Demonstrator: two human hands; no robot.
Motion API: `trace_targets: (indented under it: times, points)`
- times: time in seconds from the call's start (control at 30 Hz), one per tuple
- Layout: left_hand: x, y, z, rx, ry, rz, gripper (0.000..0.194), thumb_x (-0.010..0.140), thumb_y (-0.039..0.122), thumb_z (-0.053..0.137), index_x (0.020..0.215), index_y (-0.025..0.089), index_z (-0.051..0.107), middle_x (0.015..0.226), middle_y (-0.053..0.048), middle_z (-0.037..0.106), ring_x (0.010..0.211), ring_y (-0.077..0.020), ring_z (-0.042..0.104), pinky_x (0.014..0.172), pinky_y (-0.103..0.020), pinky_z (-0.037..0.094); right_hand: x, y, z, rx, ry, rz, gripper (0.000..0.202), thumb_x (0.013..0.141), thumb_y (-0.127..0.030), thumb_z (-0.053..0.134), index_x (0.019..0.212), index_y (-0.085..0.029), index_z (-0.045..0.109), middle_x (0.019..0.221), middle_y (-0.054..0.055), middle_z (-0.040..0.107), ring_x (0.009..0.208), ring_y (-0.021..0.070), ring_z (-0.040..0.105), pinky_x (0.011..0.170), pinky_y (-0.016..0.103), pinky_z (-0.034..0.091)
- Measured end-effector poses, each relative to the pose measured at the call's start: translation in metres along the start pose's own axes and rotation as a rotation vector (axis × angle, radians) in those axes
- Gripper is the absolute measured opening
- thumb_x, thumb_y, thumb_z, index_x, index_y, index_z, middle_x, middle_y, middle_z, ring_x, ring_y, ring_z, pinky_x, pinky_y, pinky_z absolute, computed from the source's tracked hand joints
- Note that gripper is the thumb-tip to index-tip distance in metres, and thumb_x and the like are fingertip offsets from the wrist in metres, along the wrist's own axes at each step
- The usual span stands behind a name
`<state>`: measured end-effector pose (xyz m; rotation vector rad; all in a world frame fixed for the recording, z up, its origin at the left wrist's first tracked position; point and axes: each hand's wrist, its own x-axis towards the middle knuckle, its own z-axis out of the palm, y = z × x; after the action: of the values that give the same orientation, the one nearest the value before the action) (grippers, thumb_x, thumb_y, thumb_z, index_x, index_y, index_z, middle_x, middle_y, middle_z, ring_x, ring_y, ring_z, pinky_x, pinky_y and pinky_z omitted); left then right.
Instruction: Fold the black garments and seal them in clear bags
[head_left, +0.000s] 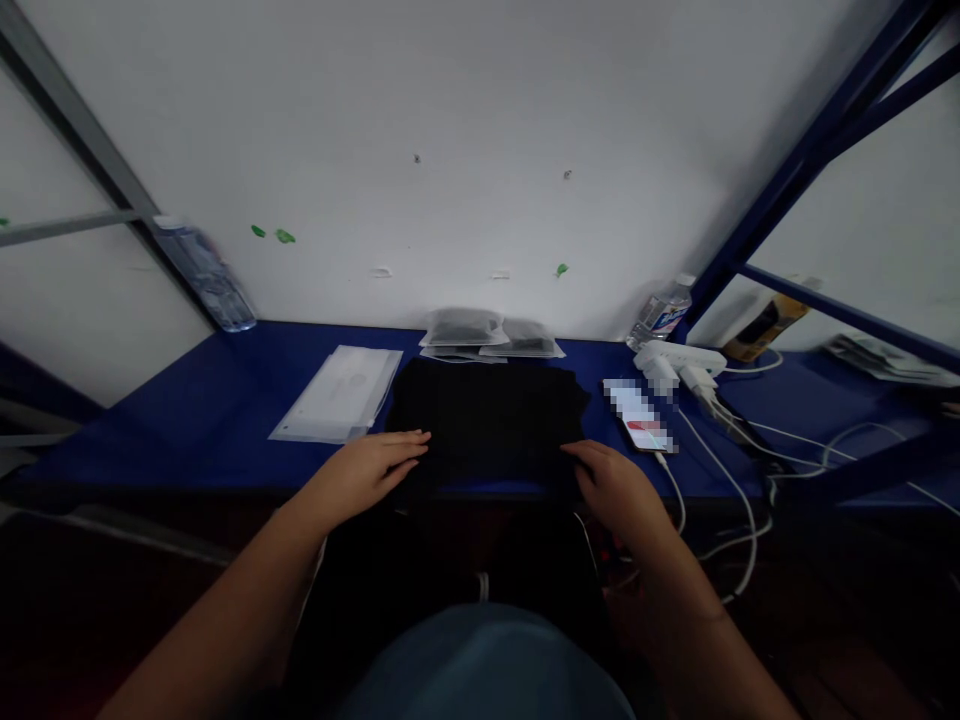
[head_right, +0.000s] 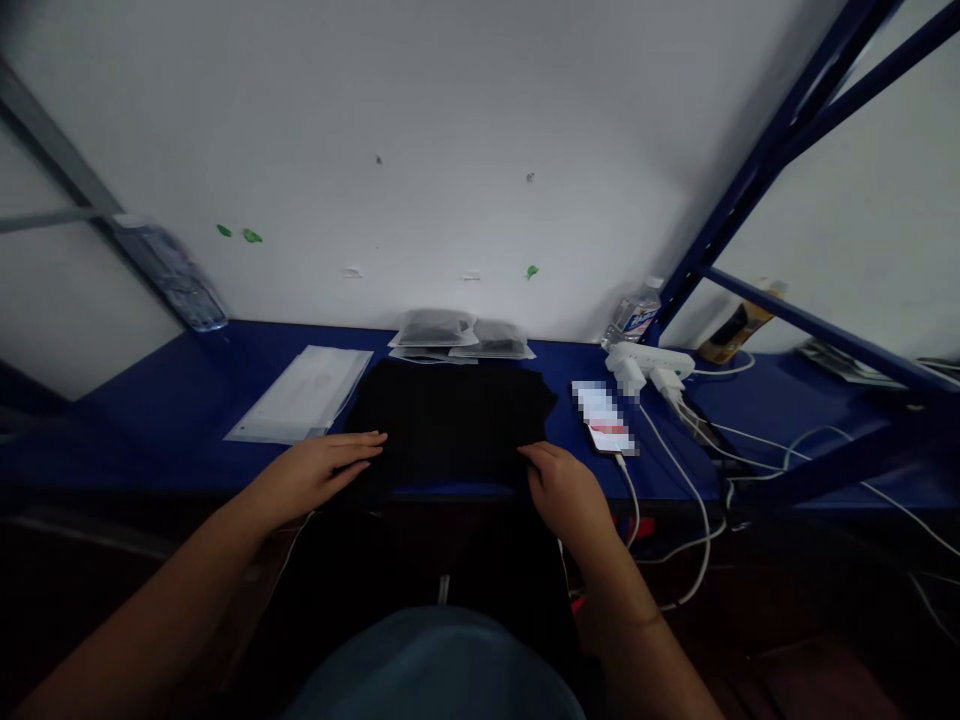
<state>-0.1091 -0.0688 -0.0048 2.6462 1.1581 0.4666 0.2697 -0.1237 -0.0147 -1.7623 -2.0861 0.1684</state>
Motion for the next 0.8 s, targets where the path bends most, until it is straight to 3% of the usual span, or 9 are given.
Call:
trace_targets:
  times: [0.27, 0.5, 0.6, 0.67, 0.73, 0.8]
  points:
    - [-0.005, -0.01, 0.008, -0.09, 0.087, -0.034, 0.033, 0.103, 0.036, 0.046, 0.116, 0.025, 0.075, 0.128, -0.002, 0.073, 0.12, -0.0207, 0.069, 0.104, -0.038, 0.056, -0.009, 0.025, 0.009, 0.22, 0.191, 0.029, 0.038, 0.08, -0.01, 0.048, 0.108, -0.022, 0.072, 0.111, 0.008, 0.074, 0.107, 0.0242, 0.069, 0.099, 0.043, 0.054]
    - [-0.008, -0.009, 0.007, -0.143, 0.215, -0.036, 0.032, 0.101, 0.042, 0.049, 0.111, 0.026, 0.076, 0.117, -0.003, 0.077, 0.111, -0.0213, 0.072, 0.098, -0.038, 0.057, 0.001, 0.03, 0.012, 0.541, 0.295, 0.126, 0.029, 0.084, -0.025, 0.054, 0.105, -0.023, 0.073, 0.112, 0.007, 0.076, 0.109, 0.024, 0.069, 0.1, 0.042, 0.051]
    - [0.014, -0.013, -0.004, -0.158, 0.269, -0.108, 0.032, 0.098, 0.045, 0.052, 0.102, 0.026, 0.077, 0.108, -0.003, 0.079, 0.106, -0.0235, 0.072, 0.097, -0.04, 0.055, 0.029, 0.028, 0.002, 0.522, 0.323, 0.194, 0.027, 0.088, -0.037, 0.057, 0.101, -0.021, 0.073, 0.099, 0.007, 0.077, 0.097, 0.0247, 0.07, 0.09, 0.04, 0.053]
    - [0.04, -0.018, -0.017, -0.159, 0.21, -0.194, 0.031, 0.096, 0.044, 0.053, 0.095, 0.024, 0.076, 0.101, -0.004, 0.078, 0.096, -0.0232, 0.072, 0.088, -0.037, 0.056, 0.057, 0.026, -0.006, 0.454, 0.375, 0.236, 0.028, 0.09, -0.038, 0.054, 0.099, -0.018, 0.072, 0.093, 0.008, 0.076, 0.09, 0.0246, 0.069, 0.083, 0.037, 0.052]
    - [0.072, -0.027, -0.031, -0.12, 0.168, -0.334, 0.028, 0.093, 0.041, 0.055, 0.092, 0.023, 0.076, 0.094, -0.004, 0.077, 0.086, -0.023, 0.071, 0.077, -0.034, 0.054, 0.089, 0.024, -0.011, 0.339, 0.306, 0.25, 0.027, 0.092, -0.033, 0.052, 0.099, -0.016, 0.072, 0.095, 0.01, 0.077, 0.089, 0.0239, 0.068, 0.08, 0.033, 0.05]
    - [0.104, -0.037, -0.042, -0.033, 0.066, -0.438, 0.026, 0.09, 0.041, 0.058, 0.087, 0.023, 0.077, 0.086, -0.004, 0.077, 0.08, -0.0236, 0.07, 0.073, -0.032, 0.05, 0.122, 0.022, -0.013, 0.219, 0.14, 0.273, 0.024, 0.092, -0.026, 0.054, 0.102, -0.015, 0.073, 0.101, 0.011, 0.077, 0.092, 0.0228, 0.069, 0.081, 0.03, 0.049]
